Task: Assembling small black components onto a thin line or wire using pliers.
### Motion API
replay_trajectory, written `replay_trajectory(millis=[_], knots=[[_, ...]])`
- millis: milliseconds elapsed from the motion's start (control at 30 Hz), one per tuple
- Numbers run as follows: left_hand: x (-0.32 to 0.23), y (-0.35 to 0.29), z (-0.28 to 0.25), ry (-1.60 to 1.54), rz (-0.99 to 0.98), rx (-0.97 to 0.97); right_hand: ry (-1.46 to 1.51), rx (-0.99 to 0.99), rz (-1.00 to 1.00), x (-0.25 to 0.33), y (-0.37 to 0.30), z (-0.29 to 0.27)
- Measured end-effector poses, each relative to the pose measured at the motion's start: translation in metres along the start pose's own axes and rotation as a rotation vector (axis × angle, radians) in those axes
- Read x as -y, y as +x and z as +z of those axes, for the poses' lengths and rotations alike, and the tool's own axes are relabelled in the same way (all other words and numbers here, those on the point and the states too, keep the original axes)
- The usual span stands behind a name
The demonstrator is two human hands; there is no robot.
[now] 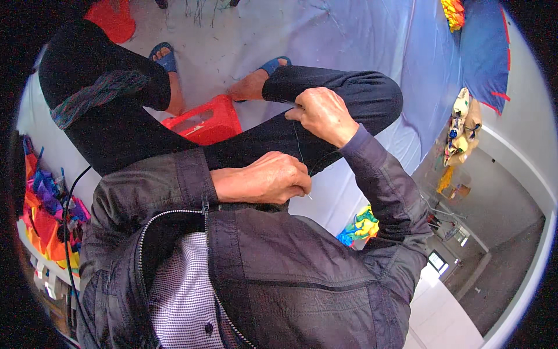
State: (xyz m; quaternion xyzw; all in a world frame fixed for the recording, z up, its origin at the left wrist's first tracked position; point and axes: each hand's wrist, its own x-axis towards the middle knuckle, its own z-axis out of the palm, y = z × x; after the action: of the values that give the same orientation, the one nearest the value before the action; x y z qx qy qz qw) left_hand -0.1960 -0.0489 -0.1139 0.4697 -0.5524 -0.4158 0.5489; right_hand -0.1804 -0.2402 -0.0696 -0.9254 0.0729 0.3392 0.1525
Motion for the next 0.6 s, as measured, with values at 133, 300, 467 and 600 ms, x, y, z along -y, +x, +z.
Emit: replay_trajectory(millis=[133, 300, 467, 600], knots=[[0.001, 0.0, 0.0, -0.002, -0.005, 0.01, -0.11, -0.056, -0.052, 0.001, -0.001, 0.012], [0.001, 0.001, 0.0, -0.007, -0.006, 0.027, -0.125, -0.041, -0.111, -0.007, -0.004, 0.024], [0.001, 0.0, -0.001, -0.008, -0.017, 0.03, -0.126, -0.015, -0.089, -0.013, -0.002, 0.03], [0.003, 0.0, 0.0, 0.006, -0.004, 0.018, 0.169, -0.052, -0.034, -0.017, -0.002, 0.012]])
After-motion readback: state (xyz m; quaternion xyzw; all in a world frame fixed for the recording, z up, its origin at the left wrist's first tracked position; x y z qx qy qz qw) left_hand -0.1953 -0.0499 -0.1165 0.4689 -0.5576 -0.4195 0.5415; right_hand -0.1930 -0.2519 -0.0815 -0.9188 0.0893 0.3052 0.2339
